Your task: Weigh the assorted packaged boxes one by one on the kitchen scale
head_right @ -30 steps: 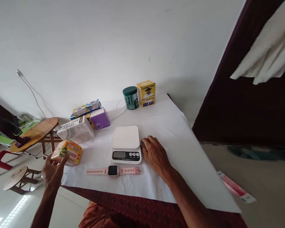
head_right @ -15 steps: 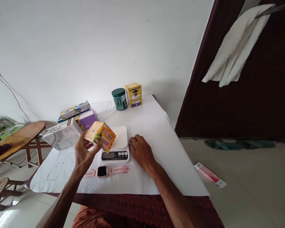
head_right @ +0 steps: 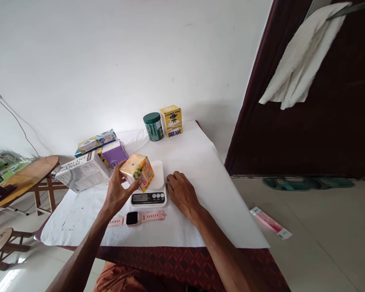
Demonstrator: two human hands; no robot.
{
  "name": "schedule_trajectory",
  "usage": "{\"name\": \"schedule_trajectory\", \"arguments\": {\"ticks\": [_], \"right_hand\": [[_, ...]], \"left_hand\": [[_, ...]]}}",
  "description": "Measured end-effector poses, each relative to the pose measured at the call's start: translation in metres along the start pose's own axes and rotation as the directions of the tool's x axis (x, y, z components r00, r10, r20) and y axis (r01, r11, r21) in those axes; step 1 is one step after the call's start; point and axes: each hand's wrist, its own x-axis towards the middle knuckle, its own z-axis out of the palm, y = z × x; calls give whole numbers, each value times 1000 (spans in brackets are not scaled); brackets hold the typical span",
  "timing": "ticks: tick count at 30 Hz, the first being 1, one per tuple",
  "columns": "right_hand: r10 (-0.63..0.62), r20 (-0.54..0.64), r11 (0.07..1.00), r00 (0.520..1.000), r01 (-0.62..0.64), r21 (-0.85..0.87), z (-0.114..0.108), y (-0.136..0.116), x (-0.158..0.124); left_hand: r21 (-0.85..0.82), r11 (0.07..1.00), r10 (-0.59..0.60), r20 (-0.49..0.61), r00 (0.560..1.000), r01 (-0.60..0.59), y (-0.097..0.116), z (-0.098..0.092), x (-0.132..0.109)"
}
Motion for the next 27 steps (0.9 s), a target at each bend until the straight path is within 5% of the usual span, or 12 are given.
{"name": "schedule_trajectory", "arguments": {"ticks": [6, 16, 22, 27], "right_hand": [[11, 14, 1000, 1000, -11, -6, 0, -1, 0], [5, 4, 1000, 1000, -5, -15, 2, 0, -1], [4, -11, 1000, 1000, -4, -9, 0, -1, -1], [0, -10, 1000, 1000, 1, 28, -2, -1, -1]], "left_hand": [[75, 997, -3, -34, 999, 5, -8, -7, -8], [181, 979, -79, -115, 990, 99, 9, 3, 8], [273, 953, -68, -231, 971, 132, 3, 4, 63], [224, 945, -171, -288, 942, 240, -16, 35, 134]]}}
